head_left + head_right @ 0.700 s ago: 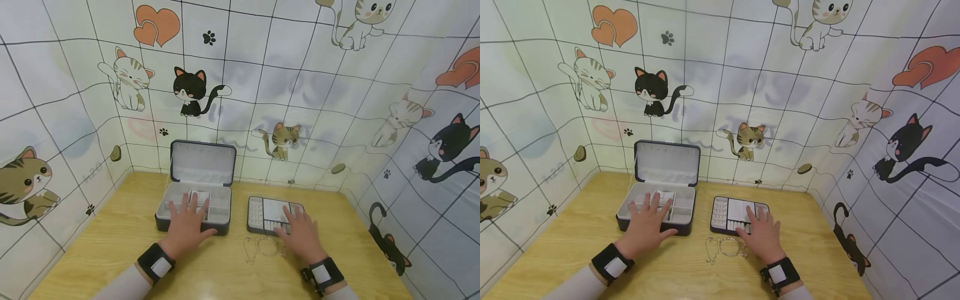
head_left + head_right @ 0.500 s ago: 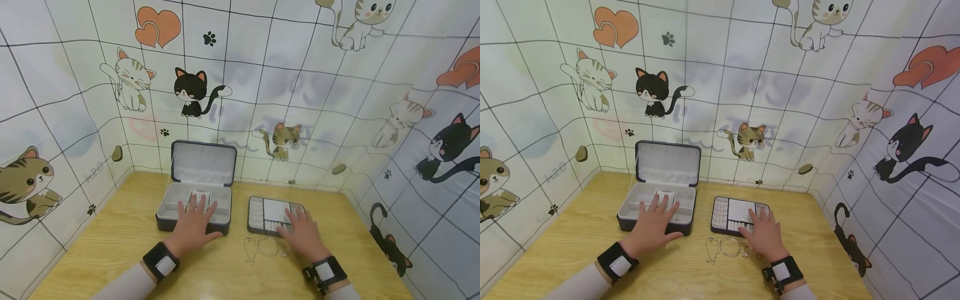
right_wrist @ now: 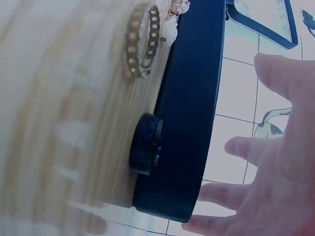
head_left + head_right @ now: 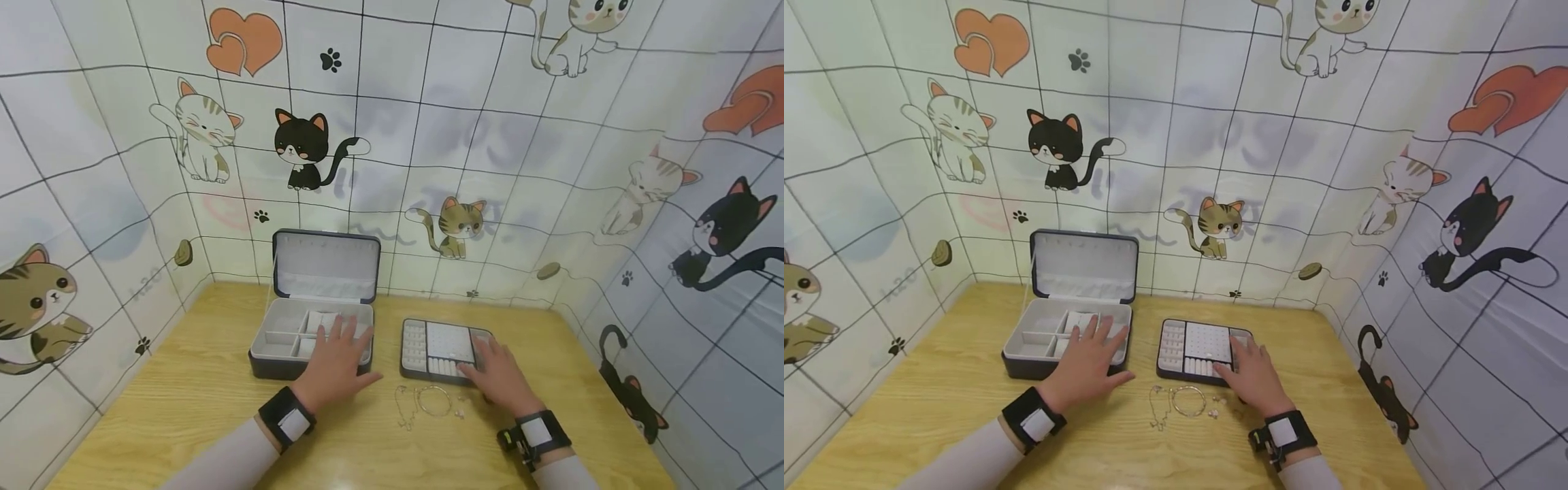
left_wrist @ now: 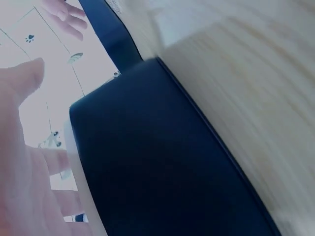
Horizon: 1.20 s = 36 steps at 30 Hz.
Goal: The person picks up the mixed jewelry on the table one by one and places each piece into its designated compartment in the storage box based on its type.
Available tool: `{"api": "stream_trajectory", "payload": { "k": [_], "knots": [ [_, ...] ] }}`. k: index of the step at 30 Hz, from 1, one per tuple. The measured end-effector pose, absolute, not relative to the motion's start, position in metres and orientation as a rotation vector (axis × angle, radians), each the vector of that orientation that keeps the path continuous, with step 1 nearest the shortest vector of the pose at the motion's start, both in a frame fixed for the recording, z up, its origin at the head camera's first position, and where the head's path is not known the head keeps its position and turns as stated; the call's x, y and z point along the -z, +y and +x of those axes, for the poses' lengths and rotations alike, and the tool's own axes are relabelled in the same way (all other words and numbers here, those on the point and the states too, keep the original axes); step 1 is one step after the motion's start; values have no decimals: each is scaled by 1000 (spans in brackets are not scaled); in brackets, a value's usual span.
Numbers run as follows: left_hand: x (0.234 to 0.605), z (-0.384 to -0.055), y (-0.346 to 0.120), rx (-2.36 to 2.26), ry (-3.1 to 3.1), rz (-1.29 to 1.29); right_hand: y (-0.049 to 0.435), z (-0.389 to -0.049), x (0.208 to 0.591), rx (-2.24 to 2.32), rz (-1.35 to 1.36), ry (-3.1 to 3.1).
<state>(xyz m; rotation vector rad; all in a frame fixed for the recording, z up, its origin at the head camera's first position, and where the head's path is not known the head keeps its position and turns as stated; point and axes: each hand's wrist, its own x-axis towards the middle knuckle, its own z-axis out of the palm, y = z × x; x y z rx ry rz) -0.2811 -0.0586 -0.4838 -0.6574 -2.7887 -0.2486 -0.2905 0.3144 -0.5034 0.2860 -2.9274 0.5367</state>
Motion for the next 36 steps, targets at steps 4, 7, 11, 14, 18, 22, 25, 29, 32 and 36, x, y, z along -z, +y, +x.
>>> {"api": "stream_trajectory", "payload": {
  "k": [4, 7, 11, 14, 18, 22, 25, 29, 32, 36],
  "knots": [
    [479, -283, -41, 197, -2761, -644, 318, -292, 507, -588, 263, -2915],
    [475, -285, -27, 188, -2744, -650, 318, -291, 506, -609, 249, -2907],
    [473, -289, -9, 197, -2731, -661, 317, -289, 503, -637, 234, -2893],
    [473, -291, 2, 198, -2724, -672, 315, -287, 501, -660, 225, -2886],
    [470, -290, 14, 188, -2705, -708, 315, -288, 500, -662, 220, -2882],
    [472, -289, 31, 132, -2664, -753, 319, -289, 499, -636, 213, -2896],
    [476, -290, 44, 99, -2681, -763, 319, -288, 496, -641, 202, -2906],
    [475, -289, 55, 135, -2749, -782, 315, -286, 493, -650, 179, -2904],
    [473, -288, 60, 190, -2786, -798, 313, -287, 494, -617, 156, -2891],
    [473, -288, 65, 237, -2817, -793, 312, -290, 493, -559, 115, -2866]
  ]
}}
